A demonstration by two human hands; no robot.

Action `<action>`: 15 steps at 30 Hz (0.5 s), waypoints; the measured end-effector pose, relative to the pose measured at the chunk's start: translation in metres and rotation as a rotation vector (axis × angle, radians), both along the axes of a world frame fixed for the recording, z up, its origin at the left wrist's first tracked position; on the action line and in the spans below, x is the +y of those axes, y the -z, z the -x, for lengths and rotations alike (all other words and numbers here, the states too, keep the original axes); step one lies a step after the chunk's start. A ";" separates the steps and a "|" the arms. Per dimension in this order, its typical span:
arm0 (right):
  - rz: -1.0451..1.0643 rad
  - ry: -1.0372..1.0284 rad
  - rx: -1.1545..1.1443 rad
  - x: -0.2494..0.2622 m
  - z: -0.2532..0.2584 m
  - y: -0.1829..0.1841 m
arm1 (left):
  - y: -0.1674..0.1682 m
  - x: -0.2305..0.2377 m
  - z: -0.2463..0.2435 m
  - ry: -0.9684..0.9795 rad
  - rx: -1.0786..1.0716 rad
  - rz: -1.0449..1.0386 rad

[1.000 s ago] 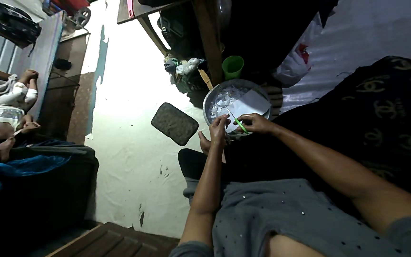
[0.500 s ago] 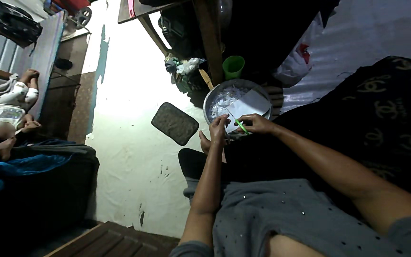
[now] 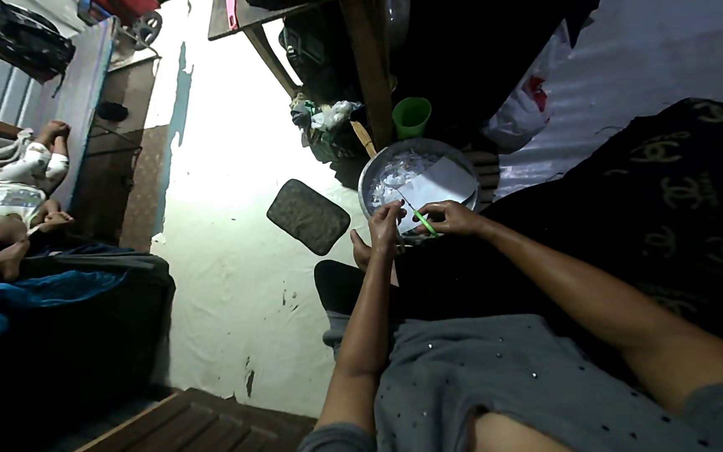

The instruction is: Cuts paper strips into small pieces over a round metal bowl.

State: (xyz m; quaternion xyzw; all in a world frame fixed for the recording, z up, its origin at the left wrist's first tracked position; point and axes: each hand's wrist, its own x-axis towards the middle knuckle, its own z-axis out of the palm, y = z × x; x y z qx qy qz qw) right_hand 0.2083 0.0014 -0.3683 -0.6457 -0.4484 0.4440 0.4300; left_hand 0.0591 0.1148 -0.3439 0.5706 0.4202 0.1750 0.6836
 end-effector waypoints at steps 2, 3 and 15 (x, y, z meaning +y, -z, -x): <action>-0.017 0.019 -0.018 0.000 -0.002 0.007 | 0.002 0.000 0.003 0.001 -0.004 0.003; -0.022 0.026 -0.022 0.001 -0.002 0.008 | 0.004 0.000 0.004 0.000 -0.009 0.005; 0.047 -0.049 -0.125 0.003 -0.006 0.032 | 0.027 0.012 -0.008 0.003 0.005 -0.066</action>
